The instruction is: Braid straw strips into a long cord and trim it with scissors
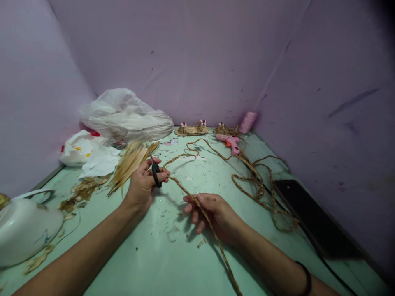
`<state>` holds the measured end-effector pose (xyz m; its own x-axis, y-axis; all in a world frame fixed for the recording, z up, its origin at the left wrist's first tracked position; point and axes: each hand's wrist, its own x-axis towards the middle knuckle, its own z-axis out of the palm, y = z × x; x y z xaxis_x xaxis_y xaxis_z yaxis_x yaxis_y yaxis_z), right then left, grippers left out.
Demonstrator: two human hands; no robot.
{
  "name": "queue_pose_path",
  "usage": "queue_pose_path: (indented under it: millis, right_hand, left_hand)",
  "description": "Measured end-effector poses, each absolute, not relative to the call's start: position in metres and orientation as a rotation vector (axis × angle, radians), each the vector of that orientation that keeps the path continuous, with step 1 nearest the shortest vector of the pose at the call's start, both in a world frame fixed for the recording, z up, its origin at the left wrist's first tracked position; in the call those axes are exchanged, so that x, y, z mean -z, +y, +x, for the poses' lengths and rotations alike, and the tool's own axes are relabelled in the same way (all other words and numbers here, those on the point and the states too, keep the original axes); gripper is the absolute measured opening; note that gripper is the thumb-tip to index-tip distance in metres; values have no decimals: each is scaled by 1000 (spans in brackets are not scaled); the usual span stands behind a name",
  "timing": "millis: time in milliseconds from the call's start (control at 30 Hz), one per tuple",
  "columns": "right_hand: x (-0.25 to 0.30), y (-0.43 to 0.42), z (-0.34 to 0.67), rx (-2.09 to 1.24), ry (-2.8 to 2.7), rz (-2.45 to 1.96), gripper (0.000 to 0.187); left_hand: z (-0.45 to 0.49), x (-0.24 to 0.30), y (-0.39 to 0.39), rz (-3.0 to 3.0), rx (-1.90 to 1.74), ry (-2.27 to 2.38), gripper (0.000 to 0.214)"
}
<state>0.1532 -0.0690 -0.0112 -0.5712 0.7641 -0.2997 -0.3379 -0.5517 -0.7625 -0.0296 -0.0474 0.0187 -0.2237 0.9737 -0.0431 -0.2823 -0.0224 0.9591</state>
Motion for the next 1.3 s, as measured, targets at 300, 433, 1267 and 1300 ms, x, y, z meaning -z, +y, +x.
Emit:
queue_pose_path:
  millis: [300, 433, 1267, 1300]
  right_hand:
    - [11, -75, 154, -2270, -976, -889, 28]
    - [11, -78, 151, -2242, -971, -929, 33]
    - [7, -78, 155, -2323, -1082, -834, 28]
    - [7, -77, 156, -2328, -1087, -834, 27]
  left_hand:
    - [-34, -14, -43, 827, -1421, 1127, 45]
    - [-33, -15, -44, 782, -1402, 1127, 47]
    - [-44, -4, -39, 800, -1377, 1070, 44]
    - [-45, -3, -38, 800, -1377, 1070, 44]
